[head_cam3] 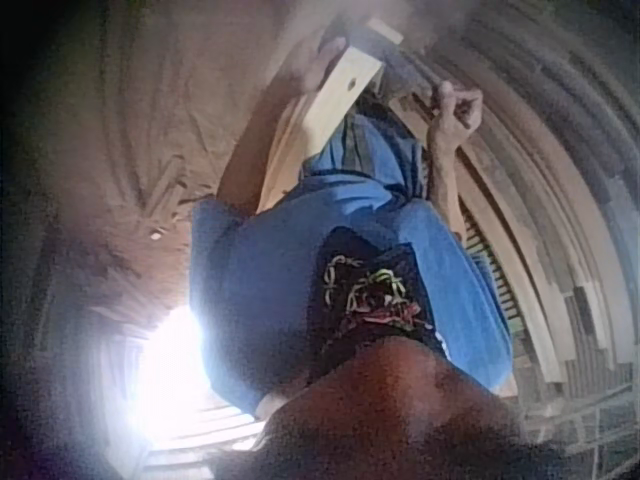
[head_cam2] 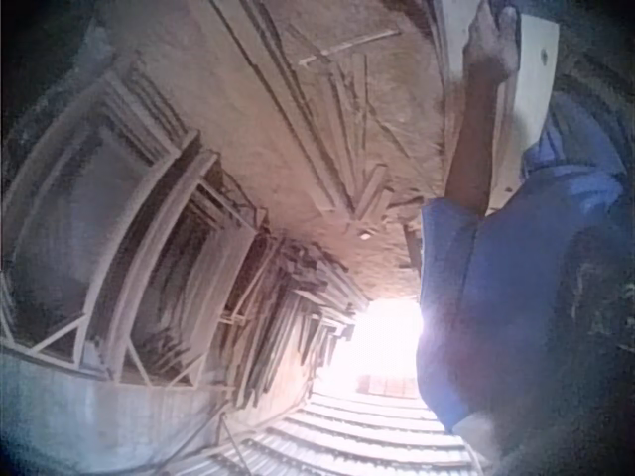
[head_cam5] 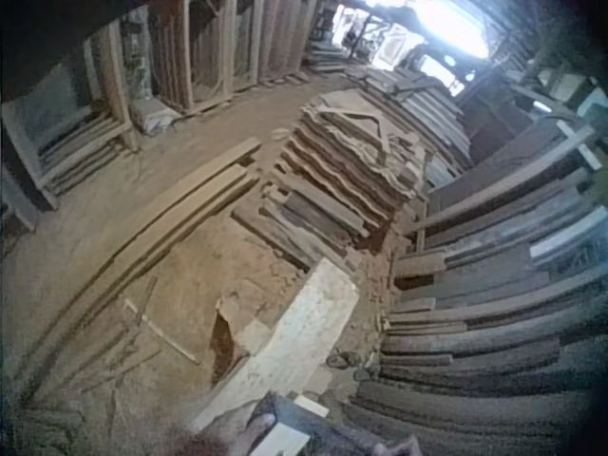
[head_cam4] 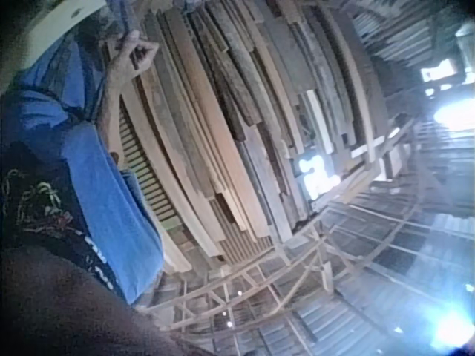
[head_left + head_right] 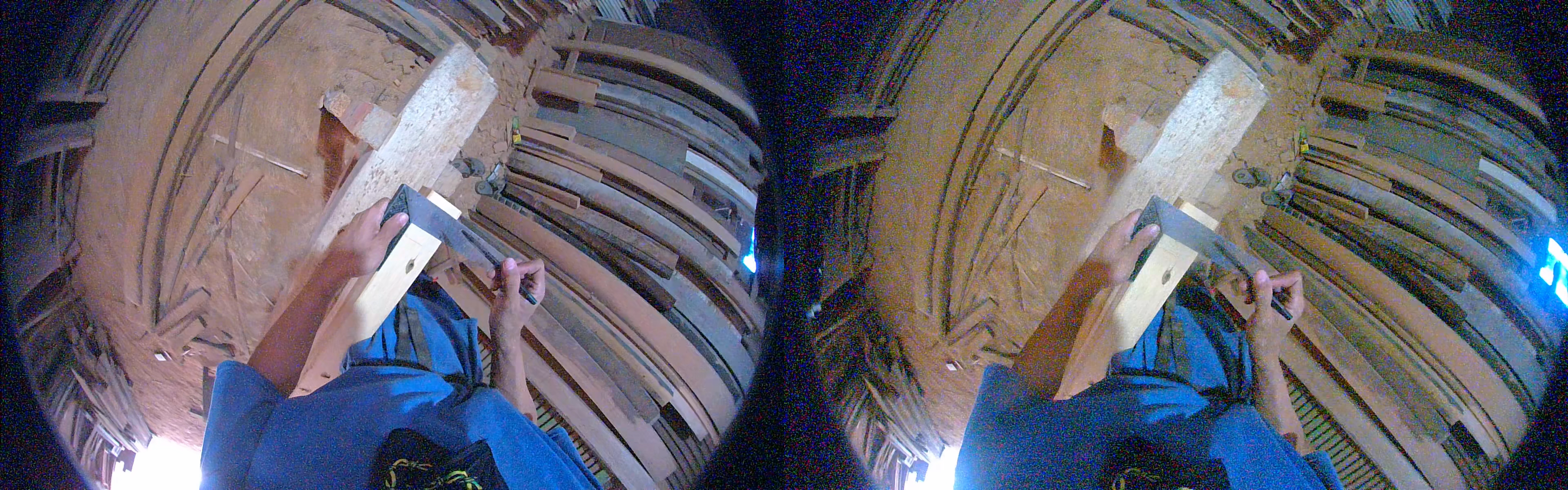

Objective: The person measures and marks a wooden plank using a metal square and pencil, then uses a wooden marking gauge to scribe lines along the plank. The person repeatedly positions the tools, draws lines, and repositions the plank to continue marking.

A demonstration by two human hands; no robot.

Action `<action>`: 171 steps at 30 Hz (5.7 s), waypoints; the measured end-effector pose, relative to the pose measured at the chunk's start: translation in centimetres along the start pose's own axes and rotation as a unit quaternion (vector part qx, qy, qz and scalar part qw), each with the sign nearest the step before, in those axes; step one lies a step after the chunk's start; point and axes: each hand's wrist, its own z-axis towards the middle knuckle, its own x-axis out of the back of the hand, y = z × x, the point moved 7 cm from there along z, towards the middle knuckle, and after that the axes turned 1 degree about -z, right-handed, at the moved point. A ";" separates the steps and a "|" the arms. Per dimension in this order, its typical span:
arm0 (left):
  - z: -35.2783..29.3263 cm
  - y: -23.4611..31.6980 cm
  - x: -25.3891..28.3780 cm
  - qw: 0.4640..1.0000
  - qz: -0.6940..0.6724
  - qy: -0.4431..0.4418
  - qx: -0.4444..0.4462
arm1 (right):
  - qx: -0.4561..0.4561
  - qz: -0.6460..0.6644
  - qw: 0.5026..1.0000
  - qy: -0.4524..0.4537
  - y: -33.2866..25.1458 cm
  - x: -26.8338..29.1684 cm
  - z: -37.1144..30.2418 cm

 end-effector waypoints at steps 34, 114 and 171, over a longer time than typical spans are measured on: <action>0.0 1.6 0.3 0.998 0.063 0.018 -0.004 | 0.046 -0.105 0.985 -0.132 0.3 -7.0 5.9; -47.3 -11.0 -29.1 0.642 -0.050 0.749 0.154 | 0.329 -0.216 0.510 -0.765 2.3 -6.0 -21.5; -121.9 -51.0 6.5 0.319 0.024 0.889 0.328 | 0.096 -0.339 -0.020 -0.936 28.5 -34.4 -133.0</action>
